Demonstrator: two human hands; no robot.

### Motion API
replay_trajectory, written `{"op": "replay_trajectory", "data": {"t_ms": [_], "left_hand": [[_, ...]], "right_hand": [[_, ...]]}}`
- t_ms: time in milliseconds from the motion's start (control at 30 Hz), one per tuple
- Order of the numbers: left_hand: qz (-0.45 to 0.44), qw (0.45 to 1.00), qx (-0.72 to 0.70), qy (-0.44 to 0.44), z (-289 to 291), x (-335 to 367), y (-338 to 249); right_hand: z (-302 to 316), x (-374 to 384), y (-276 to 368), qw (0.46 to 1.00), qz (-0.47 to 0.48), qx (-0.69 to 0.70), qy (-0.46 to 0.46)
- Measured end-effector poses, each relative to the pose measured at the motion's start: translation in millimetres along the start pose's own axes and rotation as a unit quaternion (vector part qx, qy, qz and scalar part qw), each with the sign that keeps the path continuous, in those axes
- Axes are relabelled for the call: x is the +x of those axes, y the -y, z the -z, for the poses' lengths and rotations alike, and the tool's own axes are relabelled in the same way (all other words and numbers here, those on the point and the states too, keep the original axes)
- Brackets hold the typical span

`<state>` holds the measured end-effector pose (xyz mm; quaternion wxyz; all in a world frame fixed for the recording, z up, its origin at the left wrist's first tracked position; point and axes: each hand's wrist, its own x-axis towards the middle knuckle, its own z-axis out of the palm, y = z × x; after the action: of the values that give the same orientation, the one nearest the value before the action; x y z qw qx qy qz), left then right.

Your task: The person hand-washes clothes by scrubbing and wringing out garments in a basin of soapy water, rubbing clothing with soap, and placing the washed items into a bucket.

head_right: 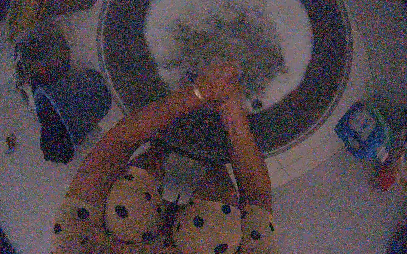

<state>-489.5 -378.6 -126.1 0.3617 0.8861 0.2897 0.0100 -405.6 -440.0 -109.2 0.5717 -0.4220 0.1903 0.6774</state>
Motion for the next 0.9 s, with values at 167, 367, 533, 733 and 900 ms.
{"op": "replay_trajectory", "data": {"t_ms": [167, 367, 533, 733, 900], "left_hand": [[0.172, 0.979, 0.105, 0.002, 44.0, 11.0, 111.9], [0.025, 0.977, 0.195, 0.079, 5.5, -21.2, 94.7], [0.136, 0.986, 0.095, 0.036, 53.4, -21.5, 126.8], [0.058, 0.989, 0.088, 0.102, 4.7, -4.7, 75.4], [0.047, 0.983, -0.102, -0.147, 0.9, -36.2, -64.4]], "right_hand": [[50.5, -4.9, -9.4, 0.974, 0.151, -0.167, -0.023], [77.5, 35.2, -31.9, 0.919, 0.206, -0.262, -0.21], [136.5, 23.7, -2.1, 0.966, 0.134, -0.174, -0.138], [33.4, 50.2, -27.5, 0.992, 0.102, -0.011, 0.078], [51.1, 26.0, -32.2, 0.997, 0.048, -0.02, 0.052]]}}
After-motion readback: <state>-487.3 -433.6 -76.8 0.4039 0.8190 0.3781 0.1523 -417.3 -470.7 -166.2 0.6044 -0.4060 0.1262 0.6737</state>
